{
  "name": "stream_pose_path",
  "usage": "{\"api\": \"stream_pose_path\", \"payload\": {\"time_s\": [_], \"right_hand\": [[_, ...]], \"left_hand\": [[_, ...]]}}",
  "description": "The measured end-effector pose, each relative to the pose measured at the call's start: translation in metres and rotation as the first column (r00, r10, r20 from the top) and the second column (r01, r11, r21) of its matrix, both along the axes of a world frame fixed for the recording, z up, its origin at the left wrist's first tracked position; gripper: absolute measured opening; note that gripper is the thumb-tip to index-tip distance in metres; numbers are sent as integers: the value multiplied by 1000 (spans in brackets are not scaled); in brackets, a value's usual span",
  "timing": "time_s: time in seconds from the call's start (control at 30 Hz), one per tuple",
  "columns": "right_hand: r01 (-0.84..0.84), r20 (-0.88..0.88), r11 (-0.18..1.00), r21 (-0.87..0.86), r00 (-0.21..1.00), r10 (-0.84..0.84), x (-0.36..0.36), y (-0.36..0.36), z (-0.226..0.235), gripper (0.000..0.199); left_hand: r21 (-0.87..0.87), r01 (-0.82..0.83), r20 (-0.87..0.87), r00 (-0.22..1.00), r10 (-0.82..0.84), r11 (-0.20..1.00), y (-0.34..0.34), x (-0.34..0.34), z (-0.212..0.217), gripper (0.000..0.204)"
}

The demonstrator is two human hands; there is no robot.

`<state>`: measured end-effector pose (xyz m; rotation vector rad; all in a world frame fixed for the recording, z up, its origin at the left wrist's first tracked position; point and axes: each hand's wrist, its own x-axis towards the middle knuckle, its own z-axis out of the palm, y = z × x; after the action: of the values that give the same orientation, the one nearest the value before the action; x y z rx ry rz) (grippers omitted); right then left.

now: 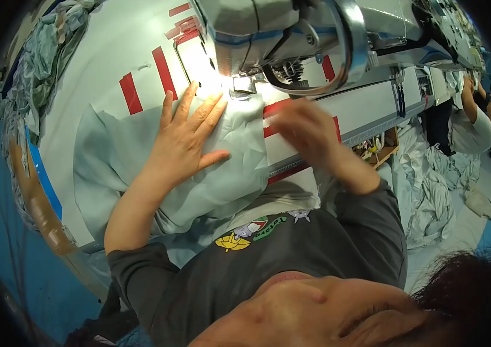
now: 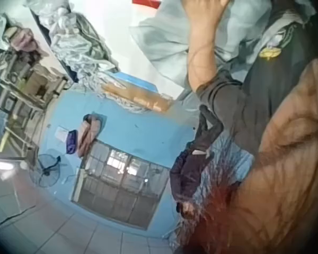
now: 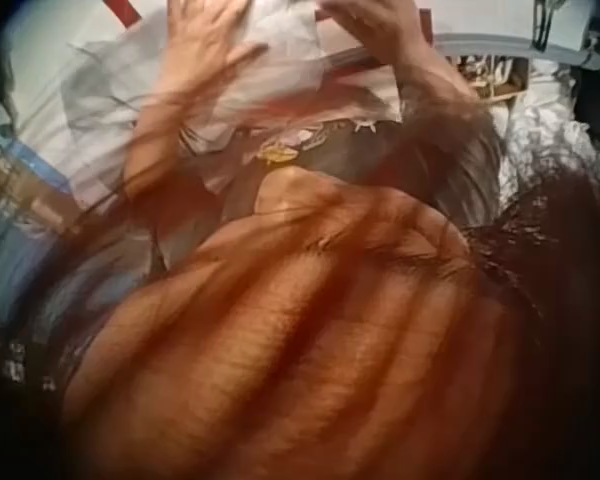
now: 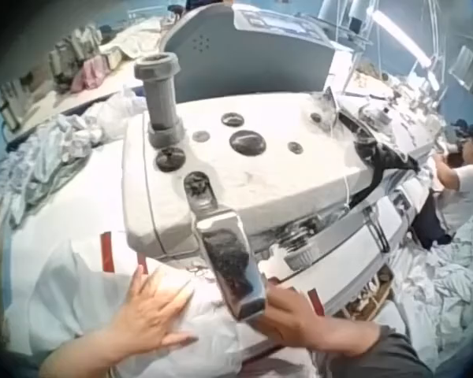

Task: The person is sewing a large piece of light blue fabric using an industrial sewing machine.

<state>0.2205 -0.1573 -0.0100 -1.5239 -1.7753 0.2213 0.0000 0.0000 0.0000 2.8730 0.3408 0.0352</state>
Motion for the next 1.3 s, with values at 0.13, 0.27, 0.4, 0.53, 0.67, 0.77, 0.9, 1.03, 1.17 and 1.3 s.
{"api": "stream_pose_path", "payload": {"time_s": [0.13,0.27,0.4,0.53,0.67,0.77,0.9,1.03,1.17,1.3], "right_hand": [[-506,-478,797,-328,817,322,-53,-96,-27,41],[-393,-610,594,-701,763,-215,-63,-119,-71,82],[-340,-595,775,-533,802,-57,-88,-98,-89,69],[-496,-639,611,-616,769,-20,-92,-89,-76,43],[-247,-312,899,-362,941,132,-59,-85,-24,25],[15,-60,995,-103,998,-21,-42,-34,6,28],[110,160,992,-61,982,-99,-41,10,2,31],[139,167,990,-20,977,-134,-44,18,-11,32],[201,44,979,-9,979,-201,-40,11,-2,29],[-57,-164,998,-24,985,52,-48,-46,-9,22]], "left_hand": [[18,-67,26,997,66,998,0,4,-3,79],[59,-40,82,996,35,997,-6,4,-1,79],[82,30,23,999,-32,996,-10,-1,13,80],[-5,72,-59,996,-72,997,-6,-4,18,85],[-26,113,-66,991,-114,993,-6,-8,16,88],[-50,99,-86,991,-103,994,-8,-8,15,91],[-50,102,-67,992,-105,993,-6,-9,14,92],[-31,58,-31,998,-59,998,-5,-7,10,91],[42,11,-2,1000,-11,999,-4,-4,8,87],[59,-33,14,999,32,998,-5,-2,4,86]]}}
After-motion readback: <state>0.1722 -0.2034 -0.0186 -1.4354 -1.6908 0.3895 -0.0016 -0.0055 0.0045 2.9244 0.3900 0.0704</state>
